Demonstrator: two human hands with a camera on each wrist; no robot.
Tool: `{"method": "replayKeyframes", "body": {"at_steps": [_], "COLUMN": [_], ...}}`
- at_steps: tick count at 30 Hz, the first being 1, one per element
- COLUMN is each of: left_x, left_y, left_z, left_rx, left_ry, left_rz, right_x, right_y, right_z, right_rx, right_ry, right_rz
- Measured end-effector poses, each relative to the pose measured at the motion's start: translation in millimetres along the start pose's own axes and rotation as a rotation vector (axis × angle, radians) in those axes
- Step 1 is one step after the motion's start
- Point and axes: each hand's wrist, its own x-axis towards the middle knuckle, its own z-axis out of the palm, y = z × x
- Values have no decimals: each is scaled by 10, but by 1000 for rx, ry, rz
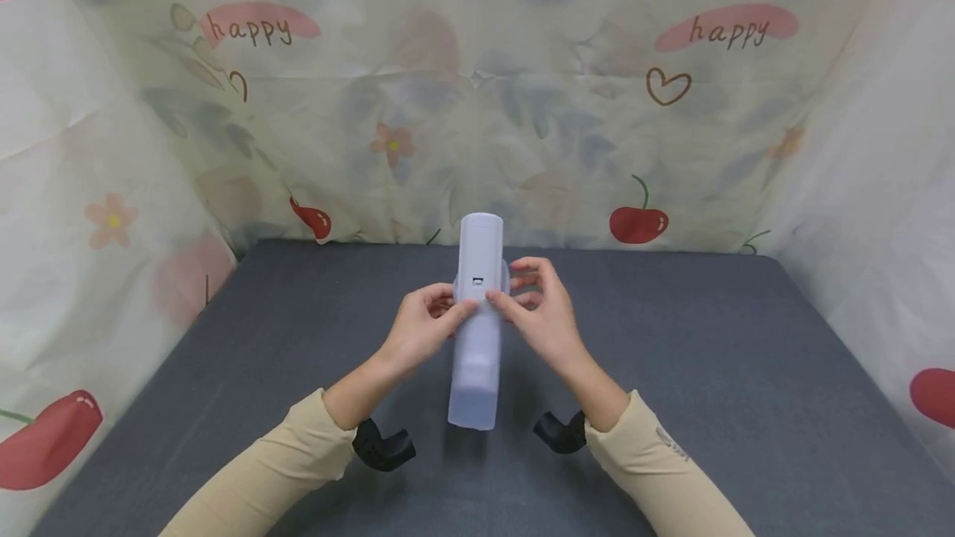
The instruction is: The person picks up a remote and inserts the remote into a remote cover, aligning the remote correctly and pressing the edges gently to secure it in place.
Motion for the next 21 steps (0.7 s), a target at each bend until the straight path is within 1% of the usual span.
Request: {"method": "replayKeyframes", "body": {"at_steps": [3, 5, 8, 13, 17, 21], "left_x": [0, 2, 6, -2, -6, -3], "left_y": [-4, -12, -30, -32, -35, -62], "left_z": [-9, -17, -22, -24, -18, -5], "left_rx": [-30, -44, -40, -36, -38, -7], "left_ry": [51, 71, 83, 79, 63, 40], "left_rz": [2, -9, -23, -17, 14, 50], "right_x": [-21, -39, -74, -115, -128, -141], "right_y": [11, 25, 45, 54, 37, 26], "right_z": [-21, -36, -48, -46, -37, -20], "right_rx": [-9, -37, -84, -105, -107, -125], "right_ry": [0, -28, -82, -129, -123, -96], "right_rz": [0, 19, 46, 55, 41, 33]}}
